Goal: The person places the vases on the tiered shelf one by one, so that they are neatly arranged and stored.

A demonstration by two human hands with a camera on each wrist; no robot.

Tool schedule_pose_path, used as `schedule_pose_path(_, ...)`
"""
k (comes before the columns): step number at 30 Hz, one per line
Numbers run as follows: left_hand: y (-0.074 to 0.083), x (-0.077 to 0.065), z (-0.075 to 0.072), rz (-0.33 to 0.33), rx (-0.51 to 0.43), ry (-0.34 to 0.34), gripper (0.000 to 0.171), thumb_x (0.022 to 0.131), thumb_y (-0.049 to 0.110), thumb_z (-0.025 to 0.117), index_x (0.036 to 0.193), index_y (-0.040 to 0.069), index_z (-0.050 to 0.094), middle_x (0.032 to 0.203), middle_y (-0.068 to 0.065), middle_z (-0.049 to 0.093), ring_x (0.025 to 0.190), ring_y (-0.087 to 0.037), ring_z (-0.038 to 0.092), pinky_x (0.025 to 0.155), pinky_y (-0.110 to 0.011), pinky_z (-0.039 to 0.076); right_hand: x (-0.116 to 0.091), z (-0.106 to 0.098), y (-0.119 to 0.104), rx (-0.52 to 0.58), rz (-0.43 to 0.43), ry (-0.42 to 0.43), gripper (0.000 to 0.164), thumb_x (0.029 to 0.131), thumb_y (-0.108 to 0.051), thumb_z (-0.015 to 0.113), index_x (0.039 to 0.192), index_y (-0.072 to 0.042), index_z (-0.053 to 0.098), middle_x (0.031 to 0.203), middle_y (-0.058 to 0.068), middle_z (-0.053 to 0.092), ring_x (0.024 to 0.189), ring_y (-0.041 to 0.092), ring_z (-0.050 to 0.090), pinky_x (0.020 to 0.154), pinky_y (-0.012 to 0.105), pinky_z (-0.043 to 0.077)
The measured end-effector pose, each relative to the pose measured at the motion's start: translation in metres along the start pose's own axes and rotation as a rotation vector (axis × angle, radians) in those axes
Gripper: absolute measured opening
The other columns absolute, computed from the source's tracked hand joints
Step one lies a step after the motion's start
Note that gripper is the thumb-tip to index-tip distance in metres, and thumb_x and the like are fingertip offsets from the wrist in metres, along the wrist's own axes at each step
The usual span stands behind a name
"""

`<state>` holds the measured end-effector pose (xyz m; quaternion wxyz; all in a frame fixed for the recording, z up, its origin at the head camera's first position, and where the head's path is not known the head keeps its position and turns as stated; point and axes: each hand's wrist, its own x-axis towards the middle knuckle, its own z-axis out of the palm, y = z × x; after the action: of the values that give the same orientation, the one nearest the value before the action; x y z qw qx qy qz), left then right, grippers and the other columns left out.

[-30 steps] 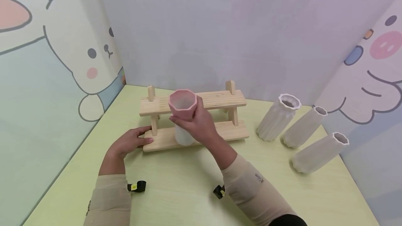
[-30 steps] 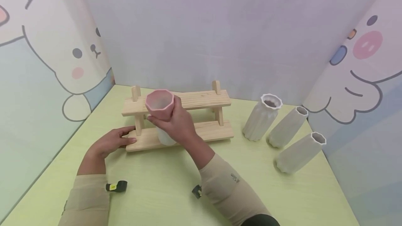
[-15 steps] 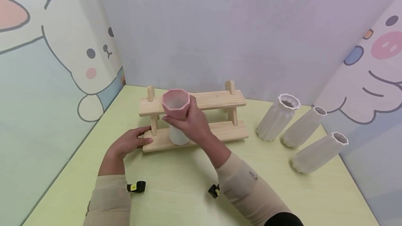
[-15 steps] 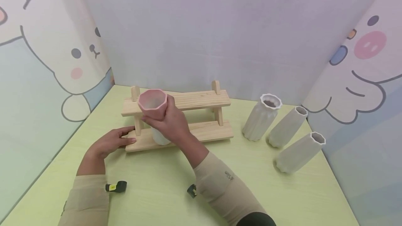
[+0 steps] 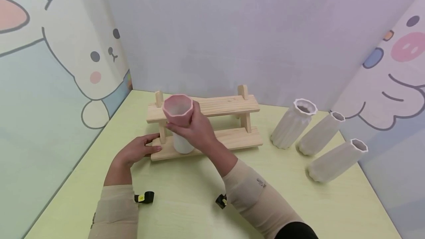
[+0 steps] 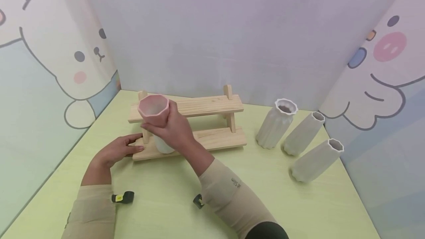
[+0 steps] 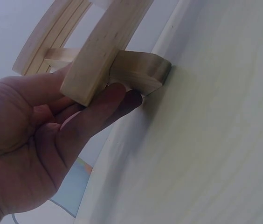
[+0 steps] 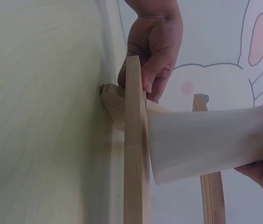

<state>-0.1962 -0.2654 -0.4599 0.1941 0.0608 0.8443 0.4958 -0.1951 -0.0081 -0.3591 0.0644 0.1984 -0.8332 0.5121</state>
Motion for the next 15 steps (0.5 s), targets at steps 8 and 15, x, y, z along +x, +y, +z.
schedule_pose_path(8, 0.002, 0.000, -0.001, -0.016, 0.022, 0.007, 0.074, 0.090, 0.044, 0.068, 0.152, 0.016, 0.038, 0.157, -0.020, 0.032, 0.136, -0.038, 0.043, 0.108, -0.058, 0.038, 0.004, 0.008, 0.001, 0.009, -0.012, -0.007, 0.092, 0.074, -0.052, 0.082, 0.145, -0.018, 0.034, 0.125, -0.001, 0.061, 0.107, 0.014, 0.062, 0.084, 0.036, 0.055)
schedule_pose_path(15, 0.001, -0.001, -0.001, -0.022, 0.023, 0.005, 0.075, 0.090, 0.044, 0.068, 0.153, 0.016, 0.037, 0.157, -0.020, 0.030, 0.138, -0.039, 0.040, 0.109, -0.059, 0.036, 0.006, 0.014, 0.006, -0.003, 0.002, 0.002, 0.092, 0.075, -0.054, 0.080, 0.145, -0.018, 0.033, 0.126, 0.000, 0.061, 0.107, 0.016, 0.062, 0.085, 0.037, 0.055)
